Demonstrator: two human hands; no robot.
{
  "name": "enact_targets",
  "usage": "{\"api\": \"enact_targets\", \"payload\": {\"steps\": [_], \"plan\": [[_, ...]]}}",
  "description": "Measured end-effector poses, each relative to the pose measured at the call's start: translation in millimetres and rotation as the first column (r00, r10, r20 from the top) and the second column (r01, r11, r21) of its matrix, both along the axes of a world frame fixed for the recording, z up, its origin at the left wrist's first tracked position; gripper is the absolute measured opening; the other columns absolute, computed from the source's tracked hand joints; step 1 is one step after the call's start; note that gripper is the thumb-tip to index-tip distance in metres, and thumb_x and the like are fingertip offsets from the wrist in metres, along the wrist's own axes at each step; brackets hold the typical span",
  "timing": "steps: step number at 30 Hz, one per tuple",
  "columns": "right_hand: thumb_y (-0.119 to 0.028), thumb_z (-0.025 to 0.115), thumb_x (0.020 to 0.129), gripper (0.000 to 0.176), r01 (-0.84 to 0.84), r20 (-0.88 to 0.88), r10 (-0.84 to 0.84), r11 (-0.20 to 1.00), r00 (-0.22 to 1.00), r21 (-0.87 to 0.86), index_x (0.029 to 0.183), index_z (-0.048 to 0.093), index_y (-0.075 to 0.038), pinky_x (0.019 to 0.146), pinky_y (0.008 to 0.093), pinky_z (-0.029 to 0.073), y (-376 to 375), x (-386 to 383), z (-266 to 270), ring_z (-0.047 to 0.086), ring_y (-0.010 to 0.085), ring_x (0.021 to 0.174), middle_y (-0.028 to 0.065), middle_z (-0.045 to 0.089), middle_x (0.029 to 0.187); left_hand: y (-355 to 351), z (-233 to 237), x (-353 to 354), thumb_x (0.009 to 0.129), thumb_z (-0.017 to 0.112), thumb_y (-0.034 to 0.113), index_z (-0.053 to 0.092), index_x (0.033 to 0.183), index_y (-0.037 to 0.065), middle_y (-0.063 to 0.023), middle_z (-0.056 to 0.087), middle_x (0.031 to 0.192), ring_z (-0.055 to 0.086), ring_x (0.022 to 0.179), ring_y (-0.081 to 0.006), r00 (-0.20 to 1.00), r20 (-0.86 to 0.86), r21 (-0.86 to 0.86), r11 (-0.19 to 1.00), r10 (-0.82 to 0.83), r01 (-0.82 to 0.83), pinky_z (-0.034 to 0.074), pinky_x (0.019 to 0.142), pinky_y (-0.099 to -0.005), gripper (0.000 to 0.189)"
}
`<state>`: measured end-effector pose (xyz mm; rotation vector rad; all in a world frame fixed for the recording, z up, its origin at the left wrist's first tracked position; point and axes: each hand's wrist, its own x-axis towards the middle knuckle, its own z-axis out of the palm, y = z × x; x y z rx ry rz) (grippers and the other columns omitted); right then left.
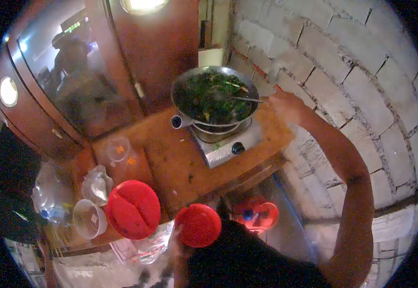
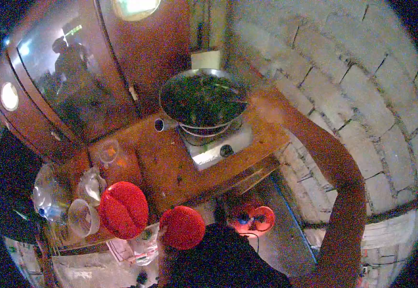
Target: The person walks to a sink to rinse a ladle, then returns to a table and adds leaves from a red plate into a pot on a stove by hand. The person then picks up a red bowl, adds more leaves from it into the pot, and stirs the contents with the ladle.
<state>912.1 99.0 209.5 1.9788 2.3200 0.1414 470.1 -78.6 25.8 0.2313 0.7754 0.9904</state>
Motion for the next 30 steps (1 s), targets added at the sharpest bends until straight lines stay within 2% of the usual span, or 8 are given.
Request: {"api": "enact_targets", "payload": {"steps": [3, 9, 17, 19, 22, 25, 29, 30], "plan": [[-0.01, 0.052, 0.075, 0.042, 0.112, 0.017, -0.112, 0.994, 0.994, 0.005, 0.117, 0.058, -0.017, 0.067, 0.046, 0.051, -7.9, -6.0, 0.2, 0.061, 0.0369, 0.076, 0.0169, 0.063, 0.084, 2.0, 4.3, -0.4, 0.077, 0.063, 0.029, 0.043, 0.132, 0.011, -0.0116, 0.047, 0.132, 0.046, 0.119, -0.0325, 0.998, 0.065, 0.052, 0.999, 0.005, -0.008, 0.039, 0.098, -0.0525, 0.062], [-0.013, 0.05, 0.08, 0.043, 0.065, 0.164, -0.081, 0.993, 0.983, 0.096, 0.119, 0.059, -0.028, 0.063, 0.046, 0.049, -37.5, -8.1, 28.9, 0.061, 0.0352, 0.072, 0.0167, 0.061, 0.075, 0.0, -43.0, -9.4, 0.074, 0.063, 0.035, 0.043, 0.132, 0.011, -0.0133, 0.047, 0.131, 0.048, 0.117, -0.0348, 0.998, 0.07, 0.086, 0.996, 0.006, -0.012, 0.041, 0.096, -0.0541, 0.066], [-0.02, 0.053, 0.084, 0.038, 0.222, 0.291, -0.257, 0.963, 0.922, 0.151, 0.12, 0.058, -0.029, 0.06, 0.0444, 0.05, -77.4, -54.6, 61.4, 0.062, 0.0304, 0.066, 0.0148, 0.06, 0.068, 0.2, -20.5, -8.3, 0.073, 0.064, 0.041, 0.044, 0.131, 0.013, -0.0142, 0.049, 0.13, 0.049, 0.117, -0.0365, 0.99, 0.139, 0.115, 0.993, -0.033, 0.017, 0.04, 0.097, -0.0561, 0.067], [-0.022, 0.054, 0.084, 0.039, 0.227, 0.35, -0.282, 0.955, 0.893, 0.19, 0.122, 0.057, -0.029, 0.06, 0.0442, 0.05, -76.3, -52.9, 57.4, 0.062, 0.0301, 0.065, 0.0153, 0.059, 0.068, 2.6, 9.9, -10.2, 0.071, 0.066, 0.028, 0.042, 0.132, 0.011, -0.0133, 0.046, 0.132, 0.046, 0.119, -0.0363, 0.989, 0.149, 0.078, 0.997, 0.0, -0.012, 0.039, 0.096, -0.0585, 0.068], [-0.021, 0.054, 0.083, 0.042, 0.275, 0.421, -0.345, 0.936, 0.839, 0.22, 0.125, 0.054, -0.027, 0.061, 0.0449, 0.05, -71.4, -52.3, 55.4, 0.062, 0.0311, 0.067, 0.0158, 0.06, 0.068, 1.5, -29.5, -12.7, 0.072, 0.065, 0.028, 0.042, 0.133, 0.012, -0.0127, 0.046, 0.133, 0.045, 0.12, -0.0356, 0.981, 0.195, 0.076, 0.997, -0.01, -0.005, 0.039, 0.096, -0.0582, 0.067], [-0.021, 0.054, 0.082, 0.035, 0.169, 0.333, -0.223, 0.969, 0.916, 0.181, 0.116, 0.059, -0.021, 0.064, 0.0461, 0.05, -51.7, -47.5, 47.3, 0.062, 0.0341, 0.071, 0.0158, 0.06, 0.071, 2.0, -41.6, -10.3, 0.073, 0.064, 0.041, 0.044, 0.13, 0.013, -0.0136, 0.048, 0.131, 0.05, 0.116, -0.0351, 0.992, 0.116, 0.119, 0.992, -0.042, 0.028, 0.039, 0.098, -0.0549, 0.067], [-0.018, 0.054, 0.078, 0.031, -0.096, 0.263, 0.02, 0.956, 0.965, 0.278, 0.107, 0.063, -0.017, 0.066, 0.0462, 0.05, -1.7, -42.5, 27.6, 0.062, 0.036, 0.075, 0.0183, 0.061, 0.075, 1.7, -50.6, -10.5, 0.074, 0.063, 0.039, 0.044, 0.131, 0.012, -0.0137, 0.048, 0.131, 0.049, 0.117, -0.0342, 0.982, 0.178, 0.075, 0.996, -0.064, 0.051, 0.038, 0.099, -0.0537, 0.066], [-0.018, 0.053, 0.078, 0.03, -0.012, 0.232, -0.019, 0.991, 0.972, 0.134, 0.105, 0.064, -0.016, 0.067, 0.0465, 0.05, 5.6, -56.4, 39.7, 0.062, 0.0364, 0.076, 0.0194, 0.062, 0.077, 1.5, -34.5, -14.2, 0.076, 0.063, 0.034, 0.043, 0.132, 0.012, -0.0126, 0.047, 0.131, 0.047, 0.118, -0.0339, 0.992, 0.103, 0.04, 0.997, -0.075, 0.071, 0.039, 0.099, -0.0541, 0.064]]}}
